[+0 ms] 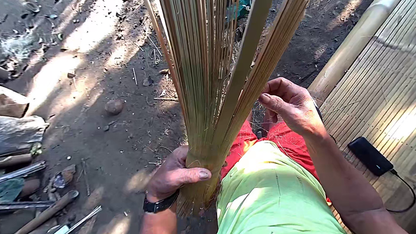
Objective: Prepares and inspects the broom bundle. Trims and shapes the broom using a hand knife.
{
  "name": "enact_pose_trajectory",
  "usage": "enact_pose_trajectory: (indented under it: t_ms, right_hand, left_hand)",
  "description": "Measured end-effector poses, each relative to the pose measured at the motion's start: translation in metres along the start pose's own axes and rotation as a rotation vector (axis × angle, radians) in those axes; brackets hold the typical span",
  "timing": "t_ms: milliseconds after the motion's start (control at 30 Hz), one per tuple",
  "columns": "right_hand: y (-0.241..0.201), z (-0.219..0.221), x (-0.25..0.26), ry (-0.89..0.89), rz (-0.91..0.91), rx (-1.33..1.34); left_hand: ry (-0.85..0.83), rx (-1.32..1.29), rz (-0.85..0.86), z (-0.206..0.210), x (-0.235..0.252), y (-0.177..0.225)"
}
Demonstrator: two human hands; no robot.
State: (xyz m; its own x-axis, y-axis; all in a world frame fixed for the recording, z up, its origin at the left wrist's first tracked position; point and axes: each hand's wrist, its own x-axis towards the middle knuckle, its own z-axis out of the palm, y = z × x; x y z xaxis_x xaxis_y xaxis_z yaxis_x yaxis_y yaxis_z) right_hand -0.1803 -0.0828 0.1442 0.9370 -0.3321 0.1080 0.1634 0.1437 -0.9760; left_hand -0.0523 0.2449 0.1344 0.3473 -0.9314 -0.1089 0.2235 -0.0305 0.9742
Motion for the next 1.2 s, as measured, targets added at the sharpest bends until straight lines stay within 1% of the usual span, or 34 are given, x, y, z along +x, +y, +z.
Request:
enact_pose_trajectory:
  t_ms: [100,267,300,400,433,467,500,567,633,667,700,733,800,933,1000,1067,1100,1133,1200]
  right_hand:
    - [0.0,-0.005,-0.004,-0.024,-0.001,-0.01]
    - [-0.001,-0.009,-0.002,-0.038,-0.117,-0.053]
    - [-0.004,-0.011,-0.003,-0.052,-0.162,-0.008]
    - [-0.019,-0.015,-0.009,-0.101,-0.369,0.19]
    - [-0.022,-0.015,-0.01,-0.079,-0.411,0.204]
    - [-0.021,-0.015,-0.011,-0.035,-0.415,0.171]
    - [-0.016,-0.014,-0.012,0.012,-0.371,0.098]
    - [-0.004,-0.012,-0.012,0.051,-0.209,-0.079]
    - [0.002,-0.01,-0.012,0.018,-0.003,-0.193]
    - [0.002,-0.009,-0.011,-0.011,0.056,-0.219]
    - [0.003,-0.008,-0.009,-0.048,0.071,-0.231]
    - [0.003,-0.008,-0.008,-0.082,0.047,-0.224]
    - [0.006,-0.006,-0.006,-0.121,-0.056,-0.147]
    - [-0.002,0.006,-0.007,-0.119,-0.232,-0.026]
    - [-0.011,0.014,-0.019,-0.193,-0.332,0.027]
    - [-0.017,0.022,-0.035,-0.309,-0.436,0.053]
    - [-0.018,0.024,-0.042,-0.338,-0.467,0.052]
    - [-0.016,0.025,-0.045,-0.323,-0.473,0.036]
    - [-0.012,0.02,-0.041,-0.178,-0.389,-0.021]
  left_hand:
    - [-0.017,0.031,0.018,0.004,0.003,0.003]
    - [-0.024,0.024,0.003,0.004,0.005,0.004]
    - [-0.024,0.009,-0.008,0.003,0.004,0.003]
    - [-0.011,-0.072,-0.043,-0.002,0.001,-0.002]
    - [-0.003,-0.087,-0.042,-0.002,0.001,-0.002]
    - [0.009,-0.081,-0.035,-0.002,0.001,-0.001]
    - [0.017,-0.066,-0.025,0.0,0.001,0.001]
    - [0.012,-0.108,-0.012,-0.001,0.0,0.001]
    - [0.013,-0.106,-0.005,-0.002,-0.001,0.001]
    - [0.012,-0.086,0.003,-0.001,-0.001,0.002]
    - [0.007,-0.075,0.014,-0.001,-0.001,0.003]
    - [0.001,-0.046,0.026,0.001,-0.001,0.006]
    - [-0.024,0.013,0.057,0.005,0.002,0.011]
    - [-0.001,-0.048,0.017,0.003,0.001,0.005]
    - [0.02,-0.087,-0.001,0.003,0.004,0.004]
    - [0.058,-0.043,0.004,0.007,0.008,0.008]
    - [0.063,-0.058,0.007,0.007,0.009,0.008]
    - [0.056,-0.091,0.007,0.005,0.009,0.008]
    - [0.055,-0.102,0.009,0.003,0.007,0.006]
